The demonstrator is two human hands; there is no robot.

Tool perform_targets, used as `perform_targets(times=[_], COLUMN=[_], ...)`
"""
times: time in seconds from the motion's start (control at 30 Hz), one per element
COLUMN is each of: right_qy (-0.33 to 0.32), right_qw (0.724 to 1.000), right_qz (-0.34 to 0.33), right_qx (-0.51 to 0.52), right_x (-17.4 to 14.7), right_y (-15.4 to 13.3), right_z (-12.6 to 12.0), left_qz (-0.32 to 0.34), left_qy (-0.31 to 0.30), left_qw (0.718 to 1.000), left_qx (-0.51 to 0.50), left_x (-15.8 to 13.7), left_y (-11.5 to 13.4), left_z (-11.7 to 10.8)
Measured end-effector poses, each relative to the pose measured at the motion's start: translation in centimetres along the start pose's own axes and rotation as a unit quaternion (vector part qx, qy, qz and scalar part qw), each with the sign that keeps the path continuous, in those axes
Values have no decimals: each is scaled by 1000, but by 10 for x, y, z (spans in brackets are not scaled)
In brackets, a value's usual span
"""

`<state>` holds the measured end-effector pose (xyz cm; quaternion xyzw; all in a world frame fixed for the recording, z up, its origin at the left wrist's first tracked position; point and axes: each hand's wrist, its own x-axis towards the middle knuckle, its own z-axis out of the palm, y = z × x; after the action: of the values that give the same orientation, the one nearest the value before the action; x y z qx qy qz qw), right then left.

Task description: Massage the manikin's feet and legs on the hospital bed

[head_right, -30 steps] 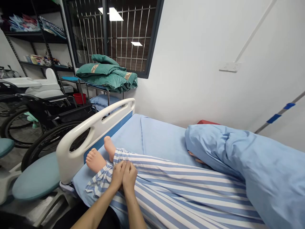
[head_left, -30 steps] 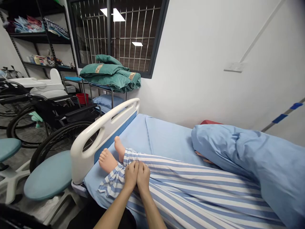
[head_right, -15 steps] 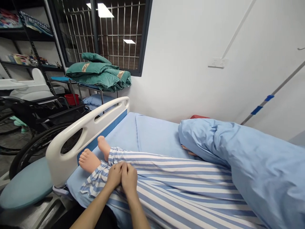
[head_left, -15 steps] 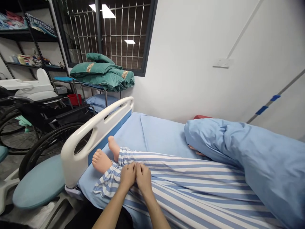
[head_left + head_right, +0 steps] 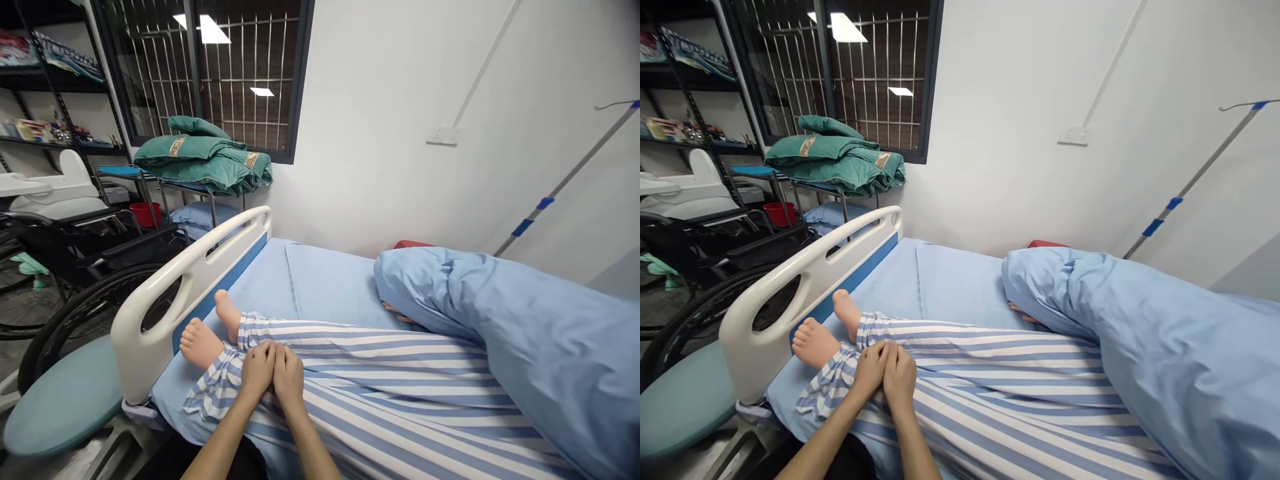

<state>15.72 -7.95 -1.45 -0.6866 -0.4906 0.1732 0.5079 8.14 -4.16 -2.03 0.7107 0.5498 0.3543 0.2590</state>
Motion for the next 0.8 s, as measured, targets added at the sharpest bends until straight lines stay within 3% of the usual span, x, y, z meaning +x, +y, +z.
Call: perform_targets(times=[0.1, 0.2, 0.27, 0.43, 0.67, 0.8], right_qy=[33, 36, 35, 40, 30, -8], right_qw=[996, 988, 983, 982, 985, 999], right_qz=[18, 39, 48, 60, 59, 22], right_qx=[77, 142, 171, 175, 158, 48], right_x=[4, 6, 5, 3, 2, 3], right_y=[6, 8, 6, 2, 4, -5], right_z=[-1, -4, -7, -11, -9, -29], left_qz=[-50, -110, -114, -59, -20, 0], left_qy=[30, 50, 62, 48, 30, 28], left_qw=[991, 956, 948, 985, 997, 1000], left_qx=[-122, -267, -291, -155, -63, -10], left_x=[2, -1, -7, -18, -20, -23], left_y=[19, 36, 41, 35, 28, 26], left_z=[0, 7, 14, 23, 23, 26])
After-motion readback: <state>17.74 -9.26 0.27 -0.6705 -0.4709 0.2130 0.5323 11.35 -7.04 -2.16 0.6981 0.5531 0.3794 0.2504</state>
